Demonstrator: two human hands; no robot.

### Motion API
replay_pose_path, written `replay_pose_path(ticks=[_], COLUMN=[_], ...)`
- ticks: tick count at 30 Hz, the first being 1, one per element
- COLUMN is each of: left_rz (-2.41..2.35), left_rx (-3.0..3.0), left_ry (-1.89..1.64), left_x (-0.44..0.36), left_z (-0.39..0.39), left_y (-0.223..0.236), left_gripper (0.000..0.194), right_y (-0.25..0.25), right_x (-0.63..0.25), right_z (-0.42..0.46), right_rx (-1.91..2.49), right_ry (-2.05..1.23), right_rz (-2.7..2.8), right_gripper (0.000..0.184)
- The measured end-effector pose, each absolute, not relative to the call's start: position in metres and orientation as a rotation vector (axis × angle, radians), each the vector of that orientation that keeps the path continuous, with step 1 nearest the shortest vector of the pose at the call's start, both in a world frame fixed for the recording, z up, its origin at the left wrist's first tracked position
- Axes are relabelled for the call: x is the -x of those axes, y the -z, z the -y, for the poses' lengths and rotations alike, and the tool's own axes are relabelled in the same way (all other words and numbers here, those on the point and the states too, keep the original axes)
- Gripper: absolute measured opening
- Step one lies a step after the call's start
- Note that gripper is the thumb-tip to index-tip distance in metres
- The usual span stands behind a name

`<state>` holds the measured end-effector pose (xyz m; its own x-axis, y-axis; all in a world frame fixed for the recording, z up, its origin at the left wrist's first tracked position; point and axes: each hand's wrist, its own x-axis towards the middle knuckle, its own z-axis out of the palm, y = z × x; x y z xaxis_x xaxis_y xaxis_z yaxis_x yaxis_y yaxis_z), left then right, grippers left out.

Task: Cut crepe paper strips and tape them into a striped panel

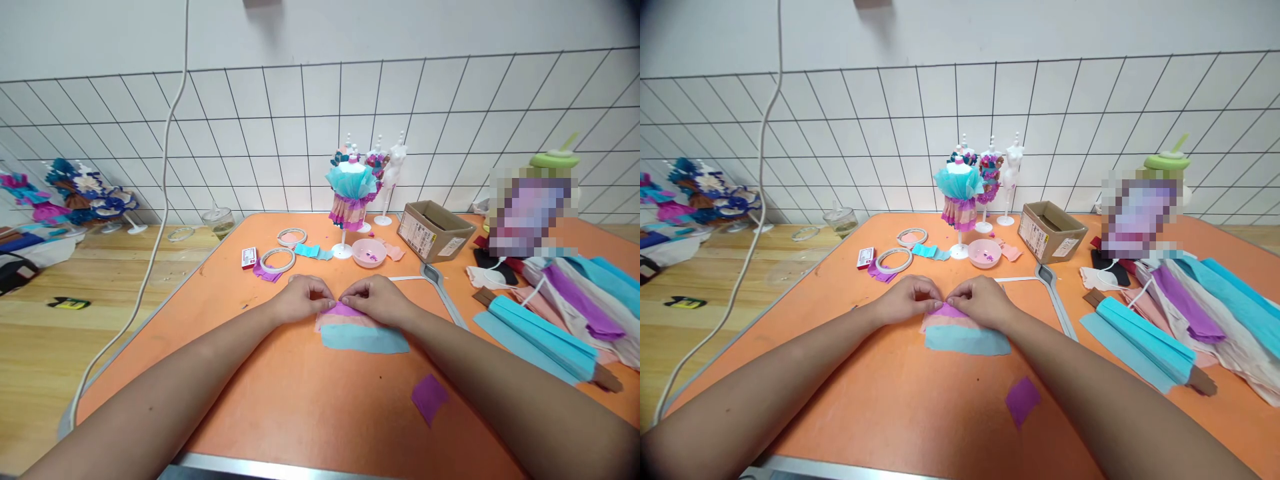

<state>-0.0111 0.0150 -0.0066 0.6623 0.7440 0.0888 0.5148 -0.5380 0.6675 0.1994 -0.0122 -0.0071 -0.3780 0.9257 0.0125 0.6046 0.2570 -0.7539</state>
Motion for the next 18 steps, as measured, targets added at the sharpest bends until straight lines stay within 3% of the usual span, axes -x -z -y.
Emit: replay_pose_path(ticks=[18], left_rz=[-1.121], left_rx=[-2.385], left_ry=[-0.598], left_x=[0.021], left_z=[-0.024], left_y=[0.009], left_gripper=[0.024], right_y=[-0.006], right_x=[-0.208], right_z=[0.014], right_rx=[1.479], right_ry=[-0.798], right_rz=[2.089], right_gripper=[0.023])
